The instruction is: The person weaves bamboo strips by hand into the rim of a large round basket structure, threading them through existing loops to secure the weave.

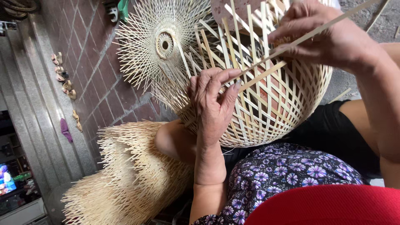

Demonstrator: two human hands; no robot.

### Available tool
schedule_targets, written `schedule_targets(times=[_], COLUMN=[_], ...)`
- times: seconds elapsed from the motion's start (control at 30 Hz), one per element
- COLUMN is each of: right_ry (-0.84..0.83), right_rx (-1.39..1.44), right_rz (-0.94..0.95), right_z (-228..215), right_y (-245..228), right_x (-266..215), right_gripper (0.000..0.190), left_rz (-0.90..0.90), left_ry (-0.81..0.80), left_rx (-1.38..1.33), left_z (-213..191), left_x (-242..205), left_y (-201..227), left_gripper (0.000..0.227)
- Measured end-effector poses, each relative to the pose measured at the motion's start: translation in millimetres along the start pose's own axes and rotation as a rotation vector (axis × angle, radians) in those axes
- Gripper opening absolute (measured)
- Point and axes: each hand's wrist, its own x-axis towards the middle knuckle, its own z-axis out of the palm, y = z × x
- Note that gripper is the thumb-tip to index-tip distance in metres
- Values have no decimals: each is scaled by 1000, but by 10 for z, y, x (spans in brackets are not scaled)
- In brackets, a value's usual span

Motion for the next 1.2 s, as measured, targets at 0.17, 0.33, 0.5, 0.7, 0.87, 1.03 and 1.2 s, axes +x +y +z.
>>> schedule_targets(times=[0.17, 0.33, 0.5, 0.7, 0.87, 1.03, 1.2], right_ry=[123, 70, 2, -105, 126, 214, 127], right_rx=[160, 261, -433, -425, 157, 520, 230], right_rz=[108, 39, -65, -30, 26, 129, 127], right_z=[-33, -54, -20, 0, -27, 87, 230], right_y=[-165, -160, -365, -374, 126, 484, 479], right_x=[-22, -7, 44, 191, -133, -433, -398], right_gripper=[31, 19, 38, 41, 17, 13, 14], left_rz=[-11, -2, -12, 22, 23, 34, 9], left_ry=[-14, -3, -11, 22, 39, 39, 41], left_rx=[-24, 1, 33, -10, 5, 28, 17], left_z=[-24, -40, -61, 9, 105, 18, -107], left_x=[8, 26, 0, -27, -53, 24, -11], left_y=[11, 52, 54, -50, -136, -134, -194], left_gripper=[21, 20, 19, 21, 24, 27, 34])
